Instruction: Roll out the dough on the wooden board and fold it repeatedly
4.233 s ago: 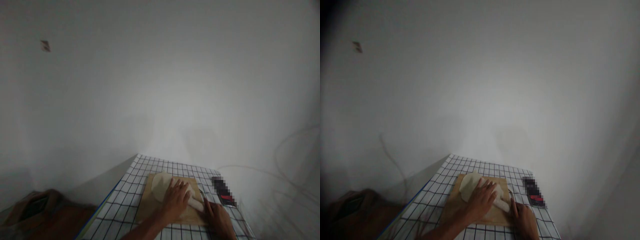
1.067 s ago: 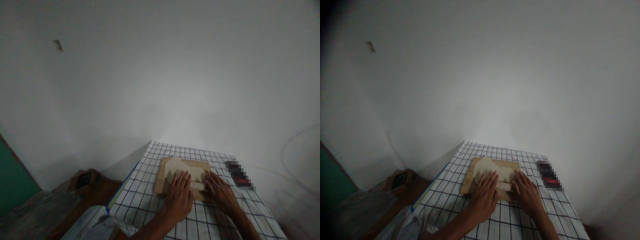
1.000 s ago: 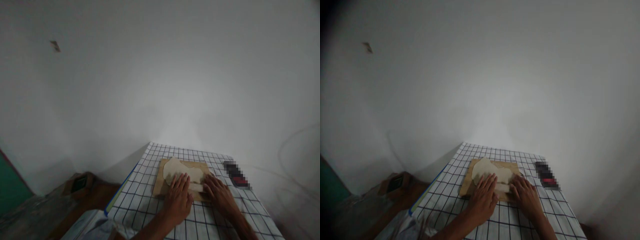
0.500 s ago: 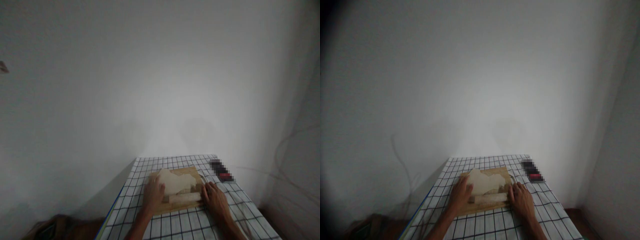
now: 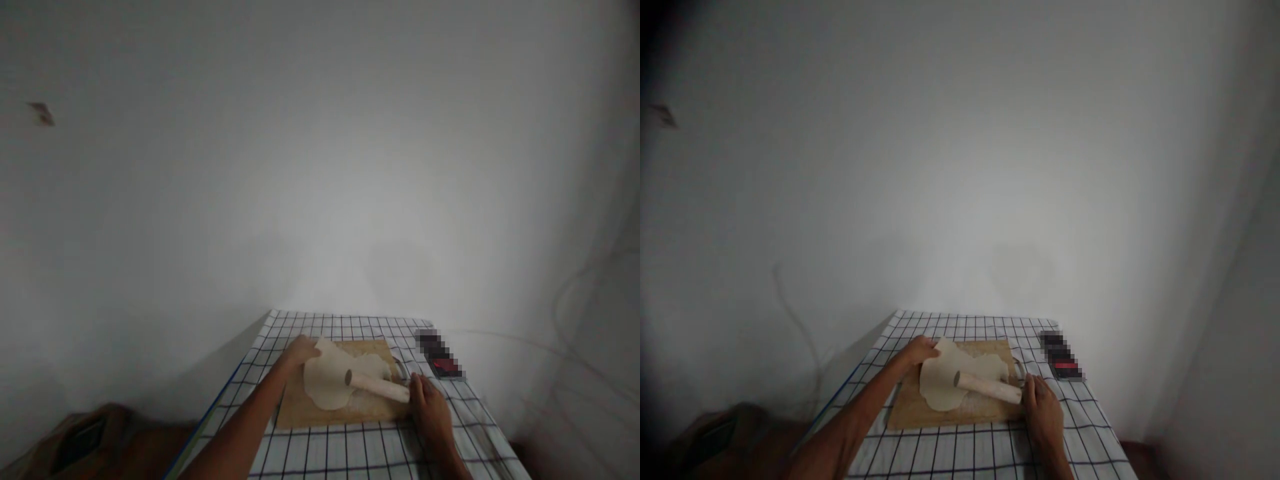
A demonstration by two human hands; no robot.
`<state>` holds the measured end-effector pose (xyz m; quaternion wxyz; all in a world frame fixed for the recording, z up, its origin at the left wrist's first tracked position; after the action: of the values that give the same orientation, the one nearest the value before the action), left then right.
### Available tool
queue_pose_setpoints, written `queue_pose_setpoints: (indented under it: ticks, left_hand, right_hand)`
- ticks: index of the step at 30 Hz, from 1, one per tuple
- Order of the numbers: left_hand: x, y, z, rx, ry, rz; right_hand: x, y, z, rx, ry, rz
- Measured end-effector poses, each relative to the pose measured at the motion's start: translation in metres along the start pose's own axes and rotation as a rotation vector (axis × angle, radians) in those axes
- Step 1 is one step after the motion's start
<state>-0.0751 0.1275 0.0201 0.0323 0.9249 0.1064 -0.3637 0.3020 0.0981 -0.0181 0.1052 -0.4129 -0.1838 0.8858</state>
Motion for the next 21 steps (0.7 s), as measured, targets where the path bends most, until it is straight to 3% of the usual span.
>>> queue_pose_setpoints:
  ticks: [3, 10, 14, 17, 19, 21]
  left_hand:
    - [0.003, 0.005, -0.007, 0.048, 0.036, -0.001]
    - [0.008, 0.045, -0.051, 0.272, 0.157, -0.175]
    - [0.007, 0.070, -0.108, 0.462, 0.261, -0.080]
    - [-0.006, 0.084, -0.159, 0.572, 0.381, 0.009]
    - [-0.018, 0.084, -0.186, 0.621, 0.469, 0.046]
    - [-0.025, 0.071, -0.197, 0.600, 0.570, 0.095]
  right_hand:
    - [0.004, -0.001, -0.012, 0.067, -0.083, 0.017]
    - [0.001, -0.003, -0.039, 0.233, -0.274, -0.006]
    - [0.000, -0.004, -0.043, 0.265, -0.278, 0.027]
    - [-0.005, -0.002, -0.038, 0.273, -0.325, 0.000]
    - [-0.008, 0.000, -0.035, 0.272, -0.343, -0.013]
    - [-0.009, 0.002, -0.032, 0.268, -0.346, -0.009]
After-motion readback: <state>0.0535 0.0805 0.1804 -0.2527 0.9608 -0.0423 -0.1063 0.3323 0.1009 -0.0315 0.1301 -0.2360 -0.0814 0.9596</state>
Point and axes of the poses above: each hand's wrist, its own y-axis away from the middle knuckle, its own x-axis out of the palm, z = x × y, the point moved 10 cm from there along -y, towards the middle knuckle, and after that the axes turned 15 degrees about y, right-handed, at the moved point
